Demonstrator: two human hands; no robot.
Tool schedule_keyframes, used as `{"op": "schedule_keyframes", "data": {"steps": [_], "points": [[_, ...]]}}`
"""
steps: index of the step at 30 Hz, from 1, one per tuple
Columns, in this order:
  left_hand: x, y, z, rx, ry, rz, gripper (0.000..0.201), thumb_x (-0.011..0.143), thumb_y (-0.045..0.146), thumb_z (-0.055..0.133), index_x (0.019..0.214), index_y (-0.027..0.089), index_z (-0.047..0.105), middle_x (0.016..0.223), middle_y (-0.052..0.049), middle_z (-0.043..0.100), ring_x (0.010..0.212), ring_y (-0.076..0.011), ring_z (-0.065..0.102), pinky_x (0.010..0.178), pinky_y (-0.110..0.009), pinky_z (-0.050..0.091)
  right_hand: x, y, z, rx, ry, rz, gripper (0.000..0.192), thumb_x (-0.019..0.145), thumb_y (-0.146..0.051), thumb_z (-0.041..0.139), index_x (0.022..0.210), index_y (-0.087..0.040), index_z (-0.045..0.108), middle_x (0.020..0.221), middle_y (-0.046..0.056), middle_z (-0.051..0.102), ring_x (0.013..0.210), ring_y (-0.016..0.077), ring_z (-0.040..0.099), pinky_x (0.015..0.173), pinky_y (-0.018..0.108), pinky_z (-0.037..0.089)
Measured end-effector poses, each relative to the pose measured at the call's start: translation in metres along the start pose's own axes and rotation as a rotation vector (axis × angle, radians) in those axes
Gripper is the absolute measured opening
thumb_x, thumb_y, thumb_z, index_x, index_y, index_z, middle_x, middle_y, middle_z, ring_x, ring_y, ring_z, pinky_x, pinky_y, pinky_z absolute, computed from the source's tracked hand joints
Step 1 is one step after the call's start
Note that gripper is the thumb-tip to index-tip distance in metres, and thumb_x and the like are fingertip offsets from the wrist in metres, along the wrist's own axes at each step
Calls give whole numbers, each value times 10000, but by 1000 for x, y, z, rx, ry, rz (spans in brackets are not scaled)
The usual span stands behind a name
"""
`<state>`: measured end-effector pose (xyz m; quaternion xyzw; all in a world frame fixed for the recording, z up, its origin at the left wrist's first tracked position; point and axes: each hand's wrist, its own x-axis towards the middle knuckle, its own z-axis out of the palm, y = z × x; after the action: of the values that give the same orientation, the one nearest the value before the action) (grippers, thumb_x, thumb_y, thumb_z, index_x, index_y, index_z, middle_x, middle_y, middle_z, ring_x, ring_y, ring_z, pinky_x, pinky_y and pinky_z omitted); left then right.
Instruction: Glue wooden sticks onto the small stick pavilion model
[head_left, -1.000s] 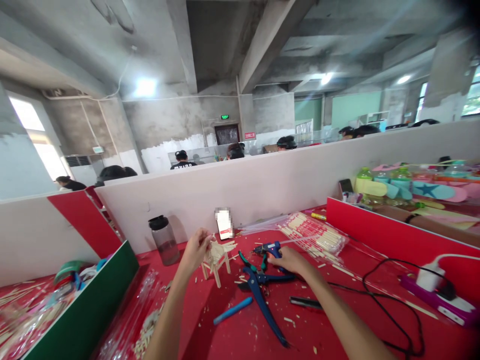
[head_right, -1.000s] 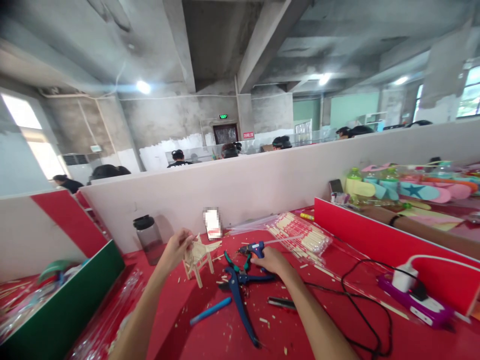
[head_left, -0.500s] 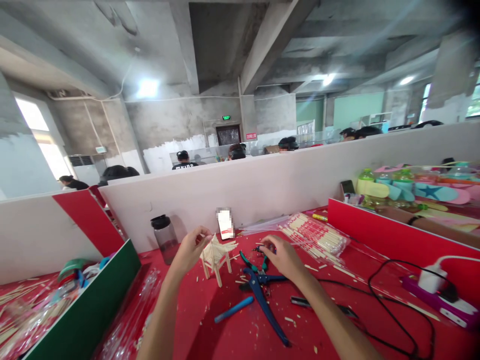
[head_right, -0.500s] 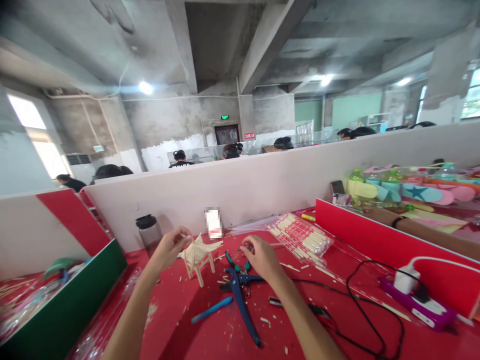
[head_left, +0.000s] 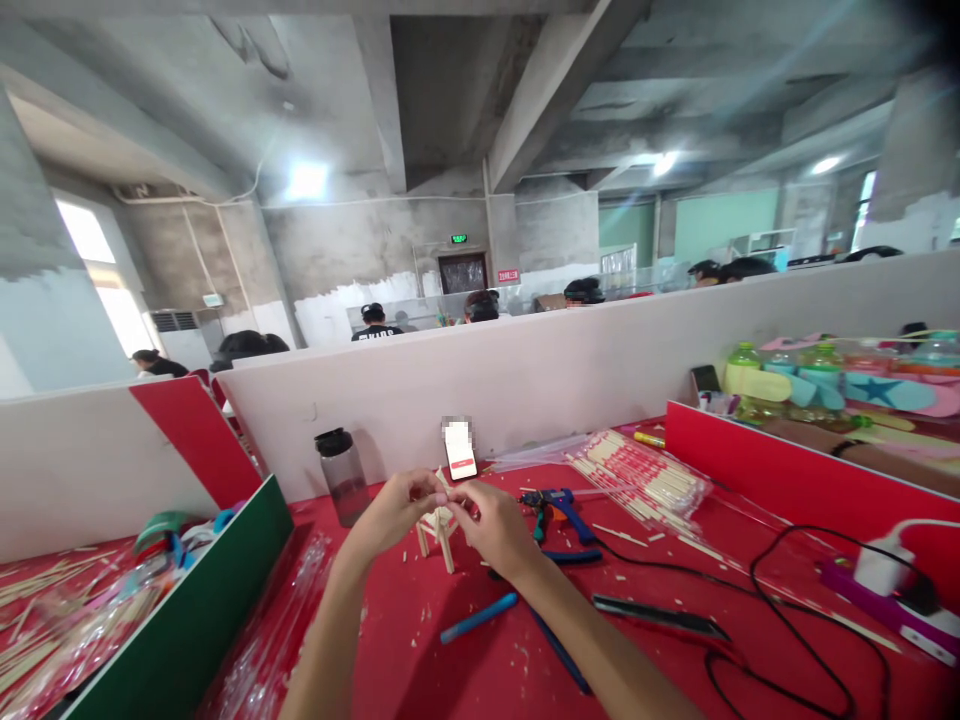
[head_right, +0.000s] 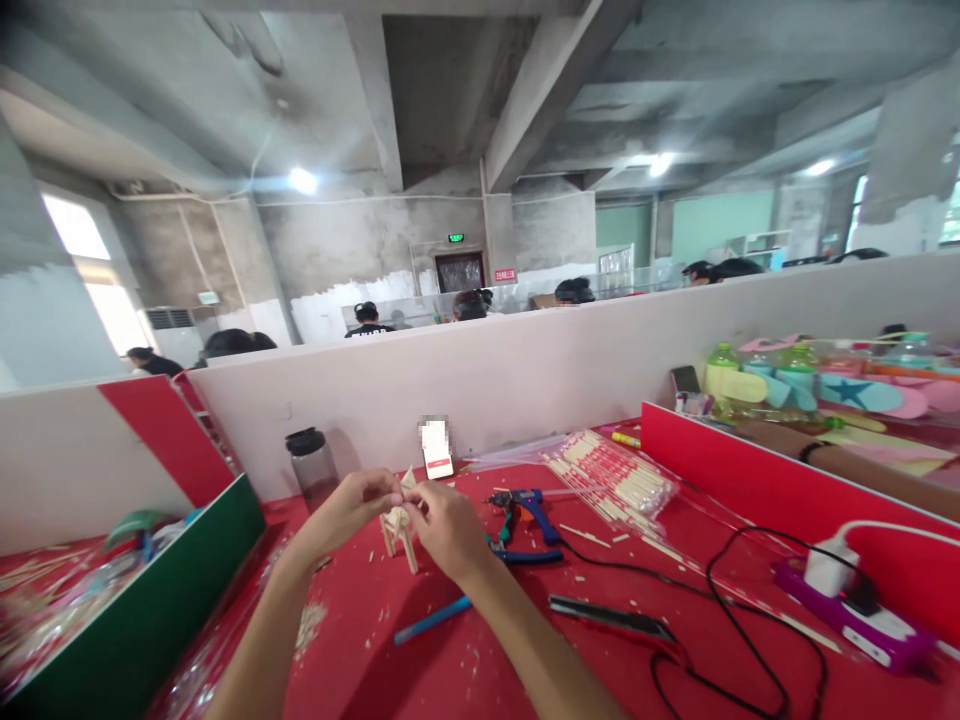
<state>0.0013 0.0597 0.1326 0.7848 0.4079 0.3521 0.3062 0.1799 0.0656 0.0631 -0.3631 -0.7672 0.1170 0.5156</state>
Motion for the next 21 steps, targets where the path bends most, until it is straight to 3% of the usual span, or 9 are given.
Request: {"op": "schedule_keyframes", "data": {"steps": [13,21], "points": [[6,-11,4,-39,47,-143,224,708,362,745,647,150,706,547,23,595,541,-112,469,548,-230,343,-4,-1,2,3,-13,-2,84,921,-226,605,937,-217,686,866,38,725,806,183,665,712,251,469],[7,-21,4,11,33,-110,246,775,374,675,737,146,760,663,-36,713,613,-159,583,610,-261,423,-7,4,6,4,-12,17,70,899,-219,620,909,-200,687,864,38,727,774,167,650,725,246,466]]}}
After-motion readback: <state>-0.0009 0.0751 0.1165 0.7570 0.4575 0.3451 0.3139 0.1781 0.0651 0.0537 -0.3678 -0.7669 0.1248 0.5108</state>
